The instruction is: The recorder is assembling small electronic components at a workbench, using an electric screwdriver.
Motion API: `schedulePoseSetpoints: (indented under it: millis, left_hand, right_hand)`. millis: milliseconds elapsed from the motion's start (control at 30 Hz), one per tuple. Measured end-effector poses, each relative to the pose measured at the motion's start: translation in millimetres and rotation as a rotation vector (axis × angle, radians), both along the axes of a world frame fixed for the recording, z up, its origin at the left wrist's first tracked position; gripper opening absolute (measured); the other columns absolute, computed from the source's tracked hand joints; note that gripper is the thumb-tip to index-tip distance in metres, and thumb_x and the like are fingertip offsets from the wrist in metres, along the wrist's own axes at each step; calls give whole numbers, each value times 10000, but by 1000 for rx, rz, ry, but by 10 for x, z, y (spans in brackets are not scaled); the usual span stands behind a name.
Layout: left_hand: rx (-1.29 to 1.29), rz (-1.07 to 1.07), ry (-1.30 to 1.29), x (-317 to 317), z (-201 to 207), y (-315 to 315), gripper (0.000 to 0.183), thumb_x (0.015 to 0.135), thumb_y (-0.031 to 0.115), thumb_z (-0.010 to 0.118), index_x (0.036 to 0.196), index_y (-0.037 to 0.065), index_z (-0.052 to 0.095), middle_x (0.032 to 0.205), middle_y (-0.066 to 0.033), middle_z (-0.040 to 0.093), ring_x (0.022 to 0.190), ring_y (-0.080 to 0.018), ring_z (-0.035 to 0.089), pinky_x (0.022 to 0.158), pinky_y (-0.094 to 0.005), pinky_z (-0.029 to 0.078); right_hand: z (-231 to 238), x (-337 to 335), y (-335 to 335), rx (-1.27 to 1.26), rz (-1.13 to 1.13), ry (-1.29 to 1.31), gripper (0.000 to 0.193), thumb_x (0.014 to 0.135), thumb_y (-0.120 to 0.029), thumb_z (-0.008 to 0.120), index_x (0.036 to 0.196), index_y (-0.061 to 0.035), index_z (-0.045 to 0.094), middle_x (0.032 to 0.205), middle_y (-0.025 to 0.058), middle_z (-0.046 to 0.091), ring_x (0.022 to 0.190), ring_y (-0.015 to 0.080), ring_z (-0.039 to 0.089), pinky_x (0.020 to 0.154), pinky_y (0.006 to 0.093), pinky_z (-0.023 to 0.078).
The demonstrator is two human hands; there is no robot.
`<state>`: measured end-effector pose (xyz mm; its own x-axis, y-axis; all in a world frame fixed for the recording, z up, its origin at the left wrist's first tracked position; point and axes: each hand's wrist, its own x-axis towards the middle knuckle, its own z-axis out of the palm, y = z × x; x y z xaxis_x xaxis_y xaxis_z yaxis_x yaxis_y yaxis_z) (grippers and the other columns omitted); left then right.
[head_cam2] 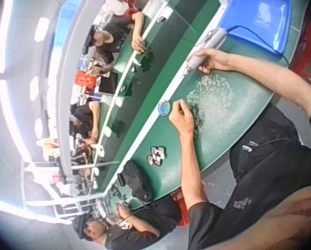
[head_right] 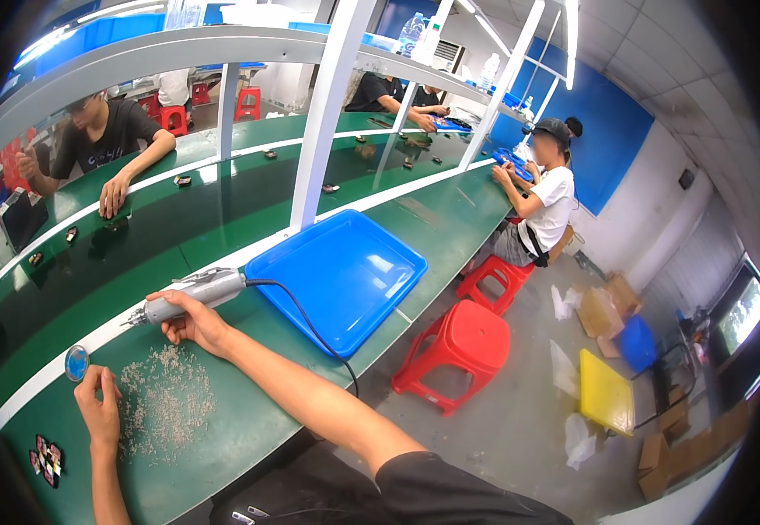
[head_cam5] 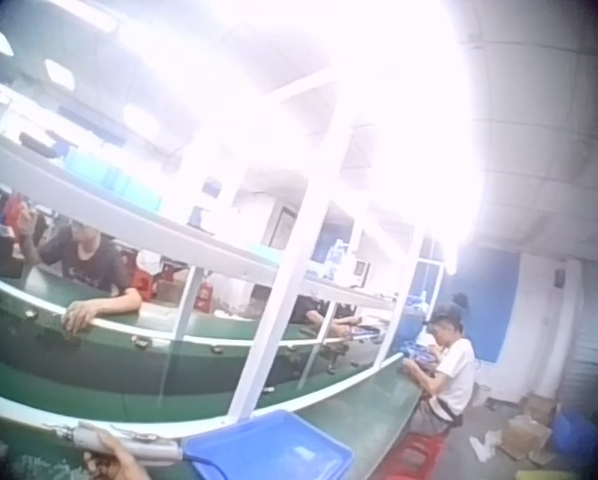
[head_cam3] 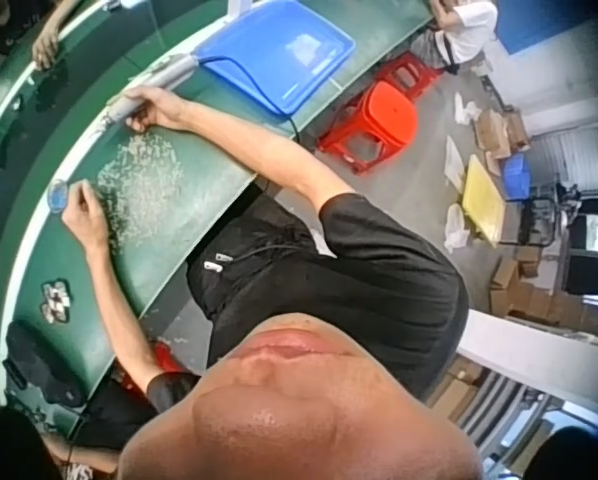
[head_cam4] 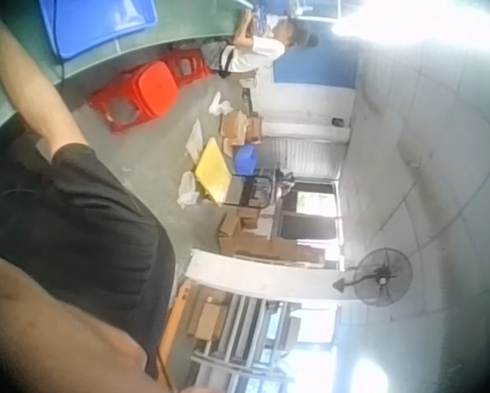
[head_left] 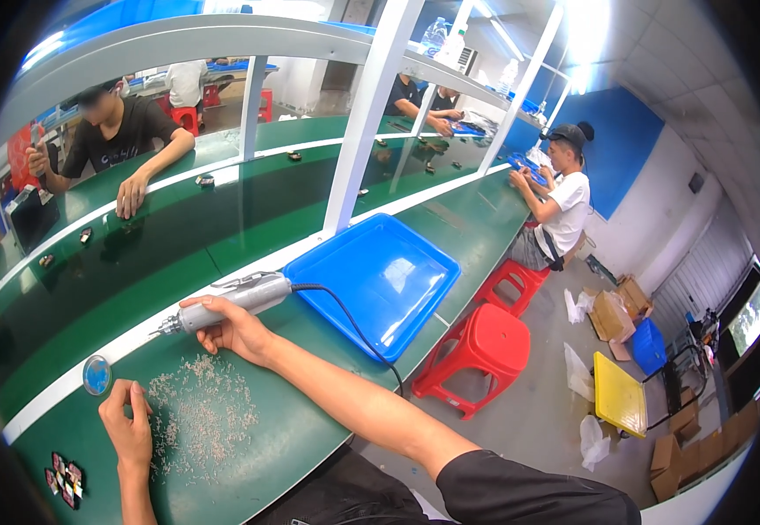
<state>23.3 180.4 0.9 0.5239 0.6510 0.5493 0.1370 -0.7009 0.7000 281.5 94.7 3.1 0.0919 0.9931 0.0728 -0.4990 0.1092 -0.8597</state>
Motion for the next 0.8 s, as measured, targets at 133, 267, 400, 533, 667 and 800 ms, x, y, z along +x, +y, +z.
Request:
schedulePoseSetpoints:
  millis: [133,267,400,533,667,800]
  left_hand:
    - [-5,21,15,-18,11,20,237,983,55,518,758,-20,532,571,-55,493,494,-121,509,493,-292,359]
    - [-17,37,25,-85,35,22,229,976,61,523,761,-13,545,570,-51,499,497,-123,499,502,-291,365]
    - [-6,65,74,-60,123,-75,177,935,52,551,775,-16,586,607,-82,545,536,-171,531,538,-310,408]
    - [31,31,78,-75,59,-58,98,893,13,599,807,-33,609,698,-149,600,616,-273,602,591,-344,461]
    - [43,30,63,-30,11,-27,150,937,25,570,807,-34,616,609,-60,585,553,-122,573,541,-267,437]
    - [-4,122,73,-71,9,77,182,962,58,561,813,-33,614,626,-49,601,568,-102,573,556,-248,439]
  right_hand:
    - [10,-33,22,4,-28,-13,583,948,-474,527,1336,-39,533,857,57,592,671,120,554,611,256,469]
    - [-35,-62,72,5,-29,27,568,945,-485,547,1325,-63,545,897,63,588,708,121,557,624,264,468]
    - [0,-97,94,-7,-134,157,540,919,-445,619,1303,-75,531,866,52,573,745,136,536,653,297,461]
    - [-4,80,175,-10,-214,-40,634,901,-475,603,1364,-56,493,862,71,565,732,159,524,677,291,452]
    - [-6,342,207,-49,-222,-151,662,877,-484,599,1352,-32,510,873,80,564,726,160,518,665,280,438]
    - [20,401,199,-9,-176,-129,604,928,-458,540,1341,-17,518,840,68,578,718,148,536,682,288,448]
